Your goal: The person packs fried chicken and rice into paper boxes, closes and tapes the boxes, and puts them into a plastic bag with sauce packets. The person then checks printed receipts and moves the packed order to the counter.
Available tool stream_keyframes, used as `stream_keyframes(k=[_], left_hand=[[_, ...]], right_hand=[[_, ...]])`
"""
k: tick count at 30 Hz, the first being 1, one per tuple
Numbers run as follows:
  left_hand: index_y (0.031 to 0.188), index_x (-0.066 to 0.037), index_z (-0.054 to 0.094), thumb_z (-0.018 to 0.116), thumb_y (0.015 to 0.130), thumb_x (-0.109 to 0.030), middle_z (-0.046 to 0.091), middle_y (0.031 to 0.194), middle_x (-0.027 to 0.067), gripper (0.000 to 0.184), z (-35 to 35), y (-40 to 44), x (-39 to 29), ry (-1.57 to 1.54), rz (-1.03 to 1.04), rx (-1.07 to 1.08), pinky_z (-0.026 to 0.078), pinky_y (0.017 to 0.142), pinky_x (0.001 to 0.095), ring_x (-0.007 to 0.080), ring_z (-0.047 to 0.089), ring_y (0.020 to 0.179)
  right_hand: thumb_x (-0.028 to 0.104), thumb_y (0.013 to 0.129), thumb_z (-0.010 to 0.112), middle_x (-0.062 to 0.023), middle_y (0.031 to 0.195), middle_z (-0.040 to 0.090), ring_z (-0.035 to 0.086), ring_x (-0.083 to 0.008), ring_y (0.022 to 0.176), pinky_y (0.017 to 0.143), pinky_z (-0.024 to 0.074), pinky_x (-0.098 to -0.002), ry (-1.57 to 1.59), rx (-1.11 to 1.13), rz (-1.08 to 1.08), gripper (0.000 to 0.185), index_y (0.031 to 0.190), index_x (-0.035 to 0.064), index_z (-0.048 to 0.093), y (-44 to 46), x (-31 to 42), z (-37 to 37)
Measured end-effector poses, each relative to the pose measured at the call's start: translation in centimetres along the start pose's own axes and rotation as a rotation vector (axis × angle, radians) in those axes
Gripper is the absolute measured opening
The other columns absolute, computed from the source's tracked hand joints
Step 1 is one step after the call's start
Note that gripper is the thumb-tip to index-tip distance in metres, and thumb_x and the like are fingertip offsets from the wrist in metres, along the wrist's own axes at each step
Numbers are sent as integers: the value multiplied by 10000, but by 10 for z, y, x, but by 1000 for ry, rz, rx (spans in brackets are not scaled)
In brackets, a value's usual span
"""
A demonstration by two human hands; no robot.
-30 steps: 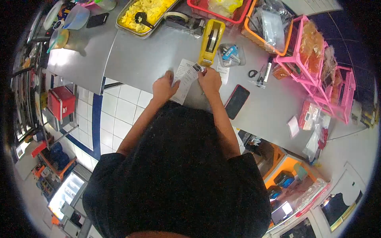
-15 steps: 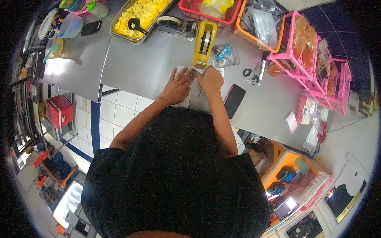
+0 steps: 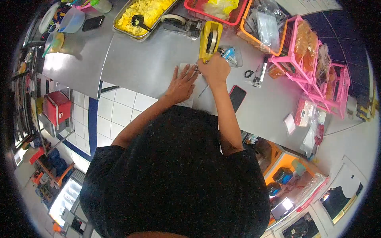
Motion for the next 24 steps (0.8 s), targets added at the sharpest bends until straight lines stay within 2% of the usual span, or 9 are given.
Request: stream_keyframes(k=[4,7,10,13,15,16,18,21,24], left_hand=[[1489,-94,400,593,908,-225,238,1599,195,626,0,0,2,-85,-12,6,156,1170,654,372,192,1494],[1483,-90,407,599,904,-218,245,1584,228,623,-7,1,3,-108,-11,-12,166,1173,640,392,213,1483],[1457,-63,432,598,898,-221,275,1563,244,604,-10,-1,6,-127,-17,-48,183,1183,605,402,240,1469],[1409,-31,477,602,885,-214,328,1523,252,570,-12,-2,16,-114,-41,-99,223,1177,565,401,281,1443],[1377,-10,499,618,870,-184,377,1480,250,549,-14,-5,27,-60,-58,-172,269,1154,550,409,336,1401],[1342,-15,520,642,852,-178,414,1426,242,531,-18,-6,34,-92,-133,-204,303,1116,543,410,372,1352],[1274,-26,563,691,816,-167,489,1318,226,496,-24,-12,49,-151,-295,-265,372,1040,530,411,443,1253],[1127,-34,617,729,781,-184,528,1145,187,394,-26,-22,65,-212,-575,-269,411,921,501,378,490,1097],[1029,-52,633,743,775,-213,534,1080,178,320,-22,-17,64,-233,-618,-267,418,884,509,380,490,1057]], right_hand=[[466,708,754,-243,754,700,711,-402,716,648,575,-481,-7,-18,-31,560,917,-45,656,-4,-2,4],[451,708,776,-200,805,705,704,-395,728,636,570,-481,-21,0,-5,501,905,4,665,-12,1,1],[360,778,753,-144,890,681,692,-373,739,620,562,-469,42,-352,-202,355,909,44,658,-31,34,-57],[222,835,687,-119,945,622,684,-337,795,625,561,-457,81,-72,-354,190,927,62,642,-57,45,-11],[174,841,652,-131,960,605,685,-315,827,634,567,-444,-26,112,-399,161,949,57,634,-76,27,52],[150,844,635,-137,968,596,686,-305,844,639,570,-437,-81,206,-424,151,960,54,629,-82,27,68],[138,826,638,-140,980,586,684,-300,862,642,573,-430,-63,201,-416,151,949,51,634,-88,17,76],[129,815,645,-140,998,581,683,-304,863,639,575,-426,-48,193,-420,149,937,45,643,-93,22,71],[128,806,655,-143,993,589,684,-315,854,641,575,-430,-70,204,-421,152,930,39,653,-92,22,72]])
Point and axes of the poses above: each hand's wrist, its own y-axis towards the middle knuckle, its own z-axis out of the palm, x = y × z, the point moved 9 cm from there along y, towards the middle knuckle
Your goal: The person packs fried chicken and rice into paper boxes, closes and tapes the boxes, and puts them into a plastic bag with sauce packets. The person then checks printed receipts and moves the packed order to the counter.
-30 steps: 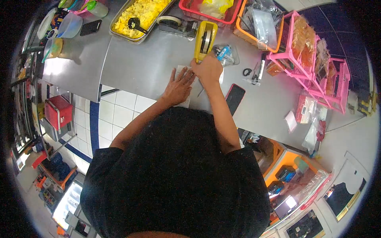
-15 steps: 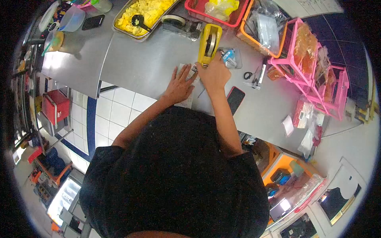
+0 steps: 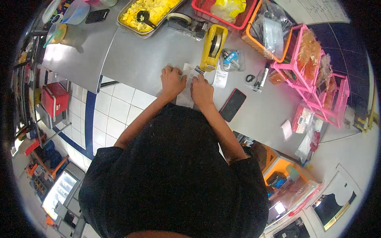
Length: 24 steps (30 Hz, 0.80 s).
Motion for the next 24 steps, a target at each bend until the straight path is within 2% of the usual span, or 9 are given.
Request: stream_keyframes(k=[3,6,7,9,11,13,16,22,24], left_hand=[[971,-55,632,737,783,-189,548,1027,184,254,4,5,1,-29,-8,0,432,863,502,373,518,1028],[934,-44,605,719,802,-155,615,905,172,206,2,20,20,-185,38,-145,484,785,471,362,603,899],[928,-40,599,713,810,-147,632,867,164,196,1,28,31,-219,-49,-107,496,755,453,352,623,847],[916,-33,585,700,827,-131,665,792,147,176,-7,41,52,-289,-223,-27,520,694,417,332,661,743],[895,-23,567,702,835,-140,671,775,178,189,-14,53,61,-362,-157,-47,519,674,449,373,665,722],[875,-19,568,721,821,-133,679,769,181,198,-20,61,60,-401,-169,1,526,679,431,358,678,721],[867,-16,577,726,814,-127,682,760,163,193,-24,69,56,-399,-128,25,526,665,408,319,681,703],[859,-16,597,746,792,-126,675,739,146,197,-21,75,56,-391,-85,10,524,645,392,294,670,672],[846,-17,597,753,785,-127,671,732,141,200,-21,78,55,-374,-68,-9,524,642,387,293,667,665]], right_hand=[[131,804,656,-146,973,602,688,-324,845,641,573,-433,-26,70,-10,154,924,35,657,5,1,4],[128,815,637,-144,959,611,693,-331,828,655,570,-429,-76,233,-34,135,911,36,658,22,9,-1],[126,821,628,-143,955,612,695,-334,822,662,569,-427,-97,302,-43,127,906,37,658,32,12,-5],[113,838,587,-136,952,637,680,-327,871,700,561,-423,-129,-45,-122,130,916,45,665,72,24,-41],[172,828,628,-139,893,654,646,-338,920,730,560,-441,-181,-452,-205,204,986,51,672,113,39,-99],[162,812,630,-119,900,676,626,-327,971,747,559,-435,-371,-517,-207,216,1005,86,693,161,36,-111],[156,784,647,-129,961,699,632,-280,969,741,518,-403,-593,-319,-196,196,952,77,709,207,16,-84],[182,737,711,-137,941,716,705,-326,920,723,563,-431,-460,-13,-222,203,889,54,754,228,-3,-71],[267,672,789,-152,908,717,713,-330,889,730,577,-440,-360,9,-235,368,935,26,701,217,2,-71]])
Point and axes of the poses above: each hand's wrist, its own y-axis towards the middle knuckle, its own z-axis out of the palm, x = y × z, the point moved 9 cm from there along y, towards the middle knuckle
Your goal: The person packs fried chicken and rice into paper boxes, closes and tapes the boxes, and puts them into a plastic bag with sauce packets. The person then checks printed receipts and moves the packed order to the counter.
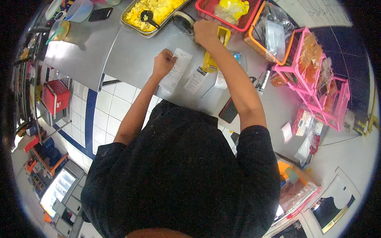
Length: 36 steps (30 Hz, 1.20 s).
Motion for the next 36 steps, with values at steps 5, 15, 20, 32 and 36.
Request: stream_keyframes(k=[5,15,20,32,36], left_hand=[[824,-22,589,764,772,-131,664,721,138,213,9,2,2,-14,-42,6,523,635,386,295,661,655],[880,-20,565,748,770,-112,676,749,165,233,7,-4,-1,28,-94,-122,533,673,423,344,680,701],[903,-11,560,727,784,-112,686,789,206,228,6,-1,1,-26,-50,-158,535,695,460,394,688,757],[1071,8,455,778,783,-272,681,885,278,515,-6,-3,3,139,25,137,545,753,526,481,668,843],[1069,-8,446,811,748,-376,677,854,257,610,-34,-34,23,300,56,249,540,726,529,449,678,833]], right_hand=[[423,602,839,-196,923,717,726,-350,859,756,589,-432,221,-33,195,583,936,-23,666,-22,25,-21],[555,635,786,-148,945,715,731,-307,878,728,582,-405,335,30,330,669,996,-2,704,-26,49,-2],[596,652,743,-158,926,729,732,-299,870,722,578,-419,286,36,393,688,989,-4,705,-32,49,3],[664,746,689,-220,891,726,723,-361,841,707,570,-458,310,-12,632,678,932,13,706,-97,60,-35],[433,837,692,-195,722,688,702,-359,738,636,537,-498,518,-105,569,382,835,51,664,-166,102,-17]])
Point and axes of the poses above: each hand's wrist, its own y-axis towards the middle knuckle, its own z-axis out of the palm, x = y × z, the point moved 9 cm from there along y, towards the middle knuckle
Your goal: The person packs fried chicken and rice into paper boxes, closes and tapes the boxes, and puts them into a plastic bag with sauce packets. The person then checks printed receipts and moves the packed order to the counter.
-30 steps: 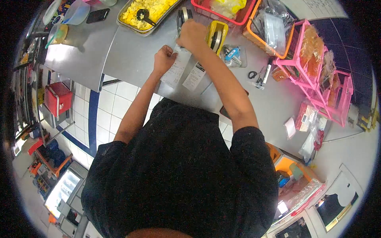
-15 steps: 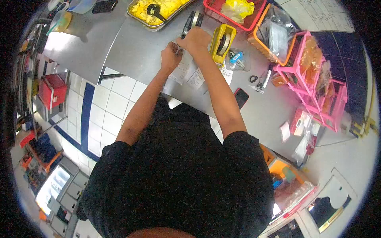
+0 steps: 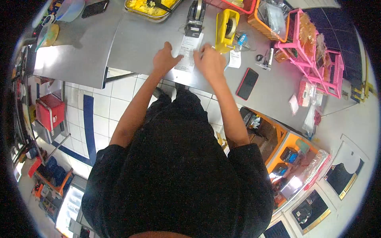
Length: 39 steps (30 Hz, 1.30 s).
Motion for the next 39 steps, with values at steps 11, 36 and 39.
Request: stream_keyframes(k=[11,36,39], left_hand=[[1004,-17,627,616,951,-221,691,866,146,211,-14,-146,76,-444,-272,110,546,668,399,300,696,782],[1426,27,432,279,1059,-469,493,1443,203,636,-316,-474,424,-1911,-299,-947,321,1147,450,293,449,1352],[1297,39,545,297,1062,-443,611,1283,196,591,-350,-489,487,-2028,-112,-930,451,1028,432,295,582,1209]], right_hand=[[273,873,631,-151,732,672,669,-371,722,660,518,-488,337,440,-408,226,979,75,649,-114,84,130],[303,994,465,-222,845,673,644,-407,792,739,506,-466,489,884,-1326,371,889,0,650,-324,640,429],[233,1012,481,-197,746,669,653,-398,686,649,510,-453,95,734,-1393,361,792,-11,629,-299,681,470]])
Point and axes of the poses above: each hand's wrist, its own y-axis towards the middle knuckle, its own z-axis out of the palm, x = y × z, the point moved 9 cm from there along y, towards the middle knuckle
